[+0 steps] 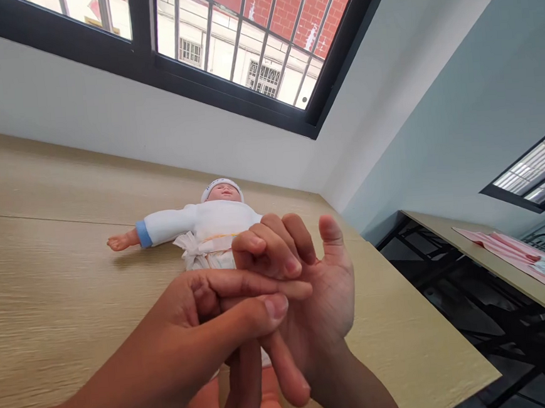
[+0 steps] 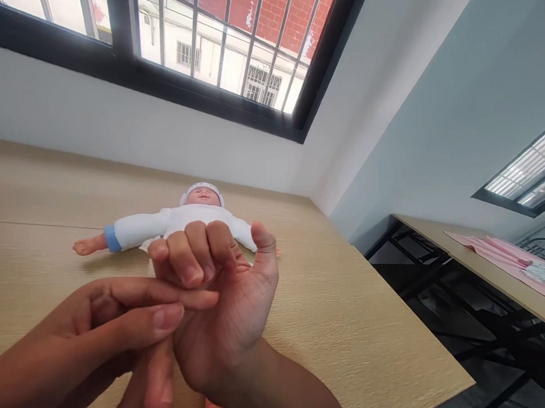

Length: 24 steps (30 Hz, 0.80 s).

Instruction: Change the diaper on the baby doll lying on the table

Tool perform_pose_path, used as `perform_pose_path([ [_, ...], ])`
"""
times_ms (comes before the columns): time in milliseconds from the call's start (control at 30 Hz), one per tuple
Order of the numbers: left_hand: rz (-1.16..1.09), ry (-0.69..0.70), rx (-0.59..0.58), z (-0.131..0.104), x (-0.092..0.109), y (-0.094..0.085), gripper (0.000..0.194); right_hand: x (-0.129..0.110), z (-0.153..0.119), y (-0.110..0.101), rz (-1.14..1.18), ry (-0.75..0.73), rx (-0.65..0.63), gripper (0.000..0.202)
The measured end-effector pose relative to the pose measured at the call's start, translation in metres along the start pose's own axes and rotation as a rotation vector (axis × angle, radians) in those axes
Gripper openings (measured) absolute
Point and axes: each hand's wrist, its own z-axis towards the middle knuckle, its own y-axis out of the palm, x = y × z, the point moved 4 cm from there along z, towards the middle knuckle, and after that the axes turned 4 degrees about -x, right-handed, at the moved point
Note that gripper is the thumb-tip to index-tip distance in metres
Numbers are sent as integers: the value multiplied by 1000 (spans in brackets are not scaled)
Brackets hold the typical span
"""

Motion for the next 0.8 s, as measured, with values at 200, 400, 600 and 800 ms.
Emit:
perform_pose_path([
  [200,-34,4,-79,-4,19,-6,20,-12,5,-11,-139,-15,84,49],
  [400,258,343,94,-2,70,-46,16,-32,0,-37,-514,-14,93,45],
  [600,288,491,63,6,75,-60,19,-46,-17,-23,-850,-401,-79,36],
  [800,255,434,70,6,71,-51,21,-38,-40,-1,-1031,-588,-136,30],
])
